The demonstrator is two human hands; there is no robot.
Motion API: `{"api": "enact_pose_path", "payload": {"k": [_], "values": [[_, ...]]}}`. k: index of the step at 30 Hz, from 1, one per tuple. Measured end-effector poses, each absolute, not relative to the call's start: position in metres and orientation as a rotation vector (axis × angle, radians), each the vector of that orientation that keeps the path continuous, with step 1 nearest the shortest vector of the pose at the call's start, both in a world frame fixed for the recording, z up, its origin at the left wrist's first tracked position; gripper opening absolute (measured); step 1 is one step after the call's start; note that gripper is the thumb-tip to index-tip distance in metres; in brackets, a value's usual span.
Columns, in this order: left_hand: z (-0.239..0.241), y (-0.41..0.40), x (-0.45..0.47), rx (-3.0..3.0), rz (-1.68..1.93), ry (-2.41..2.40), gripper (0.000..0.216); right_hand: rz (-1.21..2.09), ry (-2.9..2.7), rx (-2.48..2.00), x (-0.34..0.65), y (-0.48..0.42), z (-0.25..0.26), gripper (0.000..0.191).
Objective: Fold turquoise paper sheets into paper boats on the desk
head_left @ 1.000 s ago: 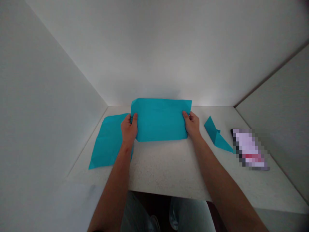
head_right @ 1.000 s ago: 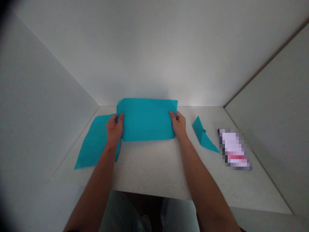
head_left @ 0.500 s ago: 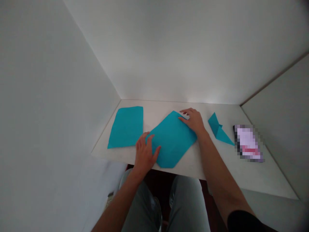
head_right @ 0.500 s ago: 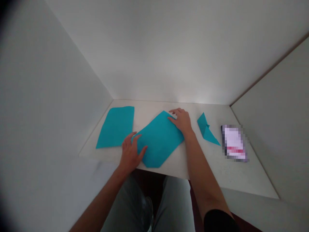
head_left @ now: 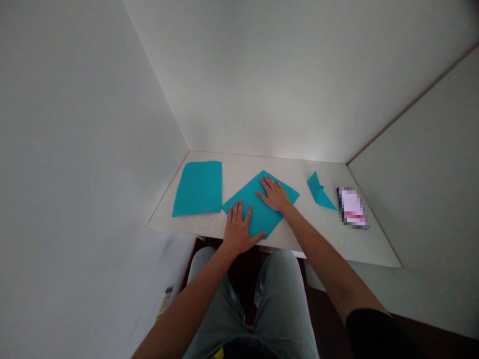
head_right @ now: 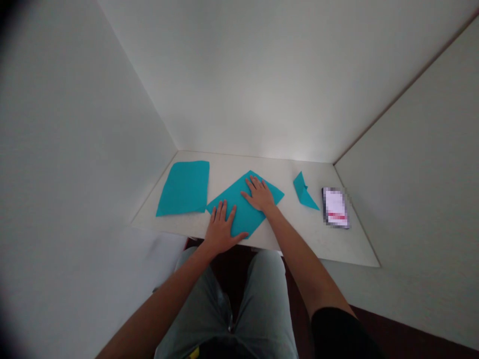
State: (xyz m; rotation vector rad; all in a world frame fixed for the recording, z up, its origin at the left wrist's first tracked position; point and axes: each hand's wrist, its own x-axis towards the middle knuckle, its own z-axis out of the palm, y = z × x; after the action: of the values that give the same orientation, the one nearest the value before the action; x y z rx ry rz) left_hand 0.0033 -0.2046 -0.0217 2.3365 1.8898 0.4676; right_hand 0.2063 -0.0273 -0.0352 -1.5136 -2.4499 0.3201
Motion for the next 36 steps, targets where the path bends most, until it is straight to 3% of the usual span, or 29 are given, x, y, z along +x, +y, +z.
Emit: {"api": "enact_pose_path", "payload": {"k": [7, 9, 13, 15, 21, 26, 29, 32, 36], "values": [[-0.015, -0.228, -0.009, 2.457, 0.337, 1.691, 0.145, 0.27, -2.38, -1.612, 0.217, -0.002, -0.018, 0.088], [-0.011, -0.238, -0.011, 2.46, 0.315, 1.657, 0.127, 0.179, -2.35, -1.599, 0.22, -0.02, -0.012, 0.084], [0.003, -0.254, -0.011, 2.368, 0.43, 1.691, 0.052, 0.045, -2.317, -1.499, 0.25, -0.079, -0.004, 0.077], [0.017, -0.25, -0.014, 2.291, 0.539, 1.633, 0.035, 0.001, -2.238, -1.53, 0.278, -0.11, -0.002, 0.073], [0.11, -0.188, -0.058, 1.954, 0.908, 1.712, 0.04, -0.011, -1.991, -1.665, 0.359, -0.164, 0.002, 0.057], [0.22, -0.161, -0.124, 1.915, 1.229, 2.207, 0.039, -0.043, -1.799, -1.827, 0.379, -0.15, 0.007, 0.065], [0.258, -0.177, -0.141, 2.102, 1.493, 2.21, 0.046, 0.032, -1.764, -1.889, 0.374, -0.132, 0.004, 0.067], [0.248, -0.194, -0.139, 2.441, 1.442, 1.944, 0.049, 0.105, -1.777, -1.879, 0.362, -0.121, -0.003, 0.065], [0.17, -0.194, -0.137, 2.498, 0.96, 1.968, 0.054, 0.095, -1.712, -1.9, 0.349, -0.122, -0.014, 0.066]]}}
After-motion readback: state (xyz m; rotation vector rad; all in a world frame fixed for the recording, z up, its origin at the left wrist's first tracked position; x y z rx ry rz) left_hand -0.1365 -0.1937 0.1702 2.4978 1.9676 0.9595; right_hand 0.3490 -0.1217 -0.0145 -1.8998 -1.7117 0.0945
